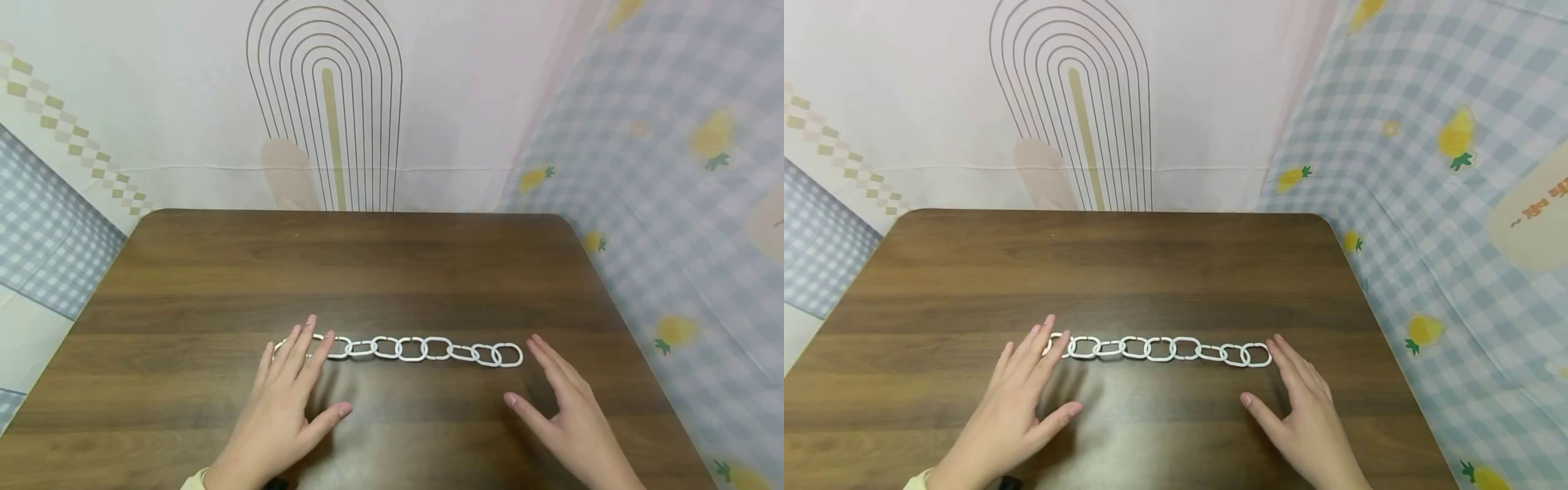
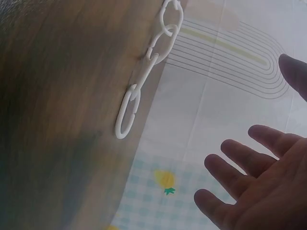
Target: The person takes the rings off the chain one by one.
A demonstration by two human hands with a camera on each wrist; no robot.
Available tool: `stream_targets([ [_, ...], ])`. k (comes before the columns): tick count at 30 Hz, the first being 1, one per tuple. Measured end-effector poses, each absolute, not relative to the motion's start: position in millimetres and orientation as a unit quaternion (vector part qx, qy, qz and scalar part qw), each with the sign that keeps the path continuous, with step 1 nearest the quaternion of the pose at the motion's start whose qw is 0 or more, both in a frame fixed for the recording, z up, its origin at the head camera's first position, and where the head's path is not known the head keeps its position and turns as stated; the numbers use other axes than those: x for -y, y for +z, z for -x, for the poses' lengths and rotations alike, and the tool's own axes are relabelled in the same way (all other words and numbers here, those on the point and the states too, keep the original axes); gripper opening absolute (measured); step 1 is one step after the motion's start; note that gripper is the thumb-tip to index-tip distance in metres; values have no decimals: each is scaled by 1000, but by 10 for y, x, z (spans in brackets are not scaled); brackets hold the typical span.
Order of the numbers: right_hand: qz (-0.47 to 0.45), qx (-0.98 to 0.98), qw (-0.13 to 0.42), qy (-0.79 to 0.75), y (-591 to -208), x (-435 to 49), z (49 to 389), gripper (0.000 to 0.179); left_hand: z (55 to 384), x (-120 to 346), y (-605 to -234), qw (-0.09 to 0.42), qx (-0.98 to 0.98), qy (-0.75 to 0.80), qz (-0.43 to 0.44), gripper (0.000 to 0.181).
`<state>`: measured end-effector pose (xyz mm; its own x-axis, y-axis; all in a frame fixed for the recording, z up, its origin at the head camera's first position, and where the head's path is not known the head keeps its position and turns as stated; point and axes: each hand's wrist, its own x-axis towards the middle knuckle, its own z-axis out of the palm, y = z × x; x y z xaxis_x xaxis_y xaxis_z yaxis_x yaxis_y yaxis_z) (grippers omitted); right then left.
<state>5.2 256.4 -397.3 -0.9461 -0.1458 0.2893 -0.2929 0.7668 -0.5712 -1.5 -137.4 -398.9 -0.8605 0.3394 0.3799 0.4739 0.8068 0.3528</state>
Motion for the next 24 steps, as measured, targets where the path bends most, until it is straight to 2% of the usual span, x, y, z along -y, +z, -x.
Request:
stream_targets([
  [11,-125,927,140,324,-4020,-2545,4,81,62,1229,-4010,185,925,-220,248,81],
  [24,-131,920,164,332,-4068,-2535,103,71,55,1144,-4030,182,919,-241,252,81],
])
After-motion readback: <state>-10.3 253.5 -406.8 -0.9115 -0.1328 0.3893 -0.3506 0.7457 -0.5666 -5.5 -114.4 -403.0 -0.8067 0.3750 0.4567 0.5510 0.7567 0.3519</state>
